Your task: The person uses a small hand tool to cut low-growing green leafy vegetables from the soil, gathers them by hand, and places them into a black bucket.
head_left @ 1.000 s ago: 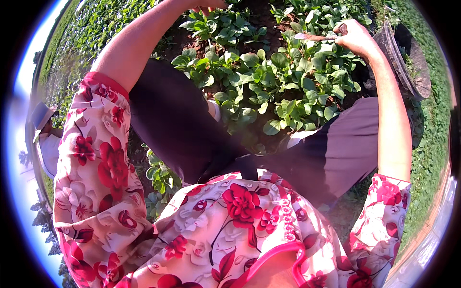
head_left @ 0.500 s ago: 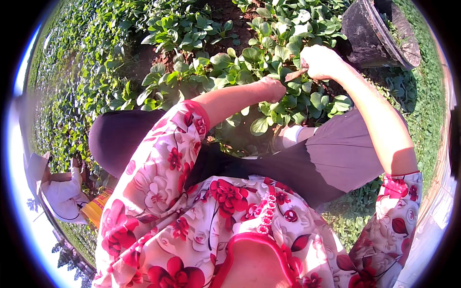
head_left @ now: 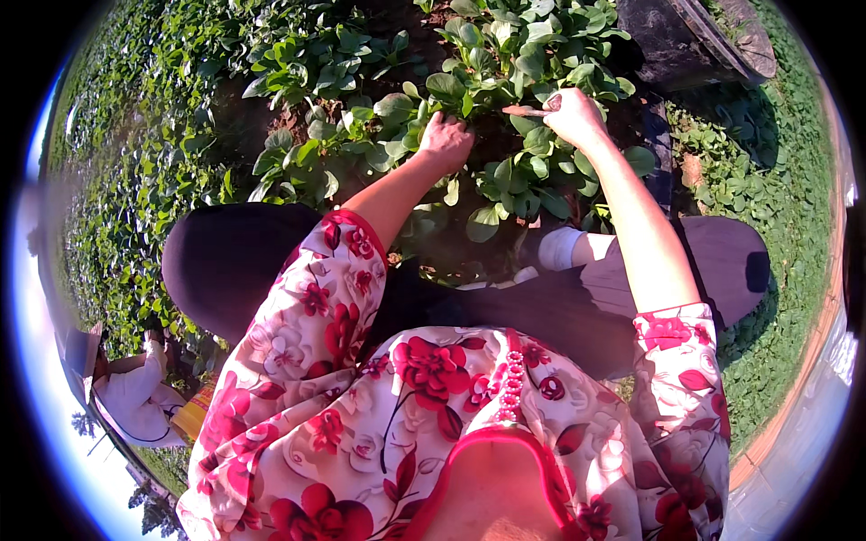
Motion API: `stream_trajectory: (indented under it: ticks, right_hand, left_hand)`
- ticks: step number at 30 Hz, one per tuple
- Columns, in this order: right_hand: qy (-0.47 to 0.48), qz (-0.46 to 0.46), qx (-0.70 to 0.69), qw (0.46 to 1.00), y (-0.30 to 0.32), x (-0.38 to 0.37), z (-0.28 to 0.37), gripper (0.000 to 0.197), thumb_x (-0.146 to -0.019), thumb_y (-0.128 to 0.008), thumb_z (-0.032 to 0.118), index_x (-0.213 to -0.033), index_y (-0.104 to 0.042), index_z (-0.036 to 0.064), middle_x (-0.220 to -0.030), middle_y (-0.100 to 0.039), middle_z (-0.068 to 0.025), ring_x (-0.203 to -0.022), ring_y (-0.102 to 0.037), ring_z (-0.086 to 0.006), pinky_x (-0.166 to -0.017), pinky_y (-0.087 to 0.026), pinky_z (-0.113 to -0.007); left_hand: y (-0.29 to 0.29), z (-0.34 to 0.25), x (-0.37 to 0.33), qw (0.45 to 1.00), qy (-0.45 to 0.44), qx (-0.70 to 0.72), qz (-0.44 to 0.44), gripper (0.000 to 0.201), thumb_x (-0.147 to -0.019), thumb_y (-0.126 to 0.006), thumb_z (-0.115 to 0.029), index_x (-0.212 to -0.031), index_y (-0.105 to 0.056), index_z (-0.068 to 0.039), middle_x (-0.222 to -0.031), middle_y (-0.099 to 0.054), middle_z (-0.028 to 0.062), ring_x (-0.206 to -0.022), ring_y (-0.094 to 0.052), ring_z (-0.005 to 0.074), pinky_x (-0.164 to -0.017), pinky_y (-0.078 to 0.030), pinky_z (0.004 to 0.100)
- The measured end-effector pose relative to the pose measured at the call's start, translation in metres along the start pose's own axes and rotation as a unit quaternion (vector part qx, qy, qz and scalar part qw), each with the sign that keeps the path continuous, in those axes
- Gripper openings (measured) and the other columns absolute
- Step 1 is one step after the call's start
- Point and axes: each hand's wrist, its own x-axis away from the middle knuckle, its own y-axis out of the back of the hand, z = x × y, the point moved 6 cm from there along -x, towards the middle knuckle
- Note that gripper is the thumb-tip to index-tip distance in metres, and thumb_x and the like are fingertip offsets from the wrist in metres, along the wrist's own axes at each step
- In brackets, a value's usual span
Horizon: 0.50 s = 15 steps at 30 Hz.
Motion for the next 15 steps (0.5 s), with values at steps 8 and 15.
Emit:
stream_trajectory:
  ticks: [8,15]
  right_hand:
    - [-0.037,0.029,0.032,0.998,-0.008,0.037,-0.002,0.011,-0.07,-0.06,0.012,-0.078,-0.065,0.0059,-0.081,-0.066,-0.0175,-0.082,-0.064,-0.0337,-0.072,-0.049,-0.041]
    - [-0.002,0.02,0.057,0.998,-0.042,0.045,-0.002,0.014,-0.076,-0.059,0.014,-0.086,-0.068,0.0103,-0.081,-0.066,-0.018,-0.079,-0.065,-0.0355,-0.069,-0.051,-0.044]
  left_hand:
    - [-0.02,-0.016,-0.041,0.992,0.076,0.064,0.073,0.029,-0.082,-0.051,-0.019,-0.109,-0.062,-0.016,-0.105,-0.063,0.0044,-0.101,-0.058,0.0207,-0.084,-0.035,0.0387]
    - [-0.037,-0.022,-0.046,0.99,0.089,0.041,0.097,0.017,-0.078,-0.06,-0.019,-0.092,-0.069,-0.018,-0.099,-0.066,0.0019,-0.099,-0.06,0.0176,-0.078,-0.038,0.0377]
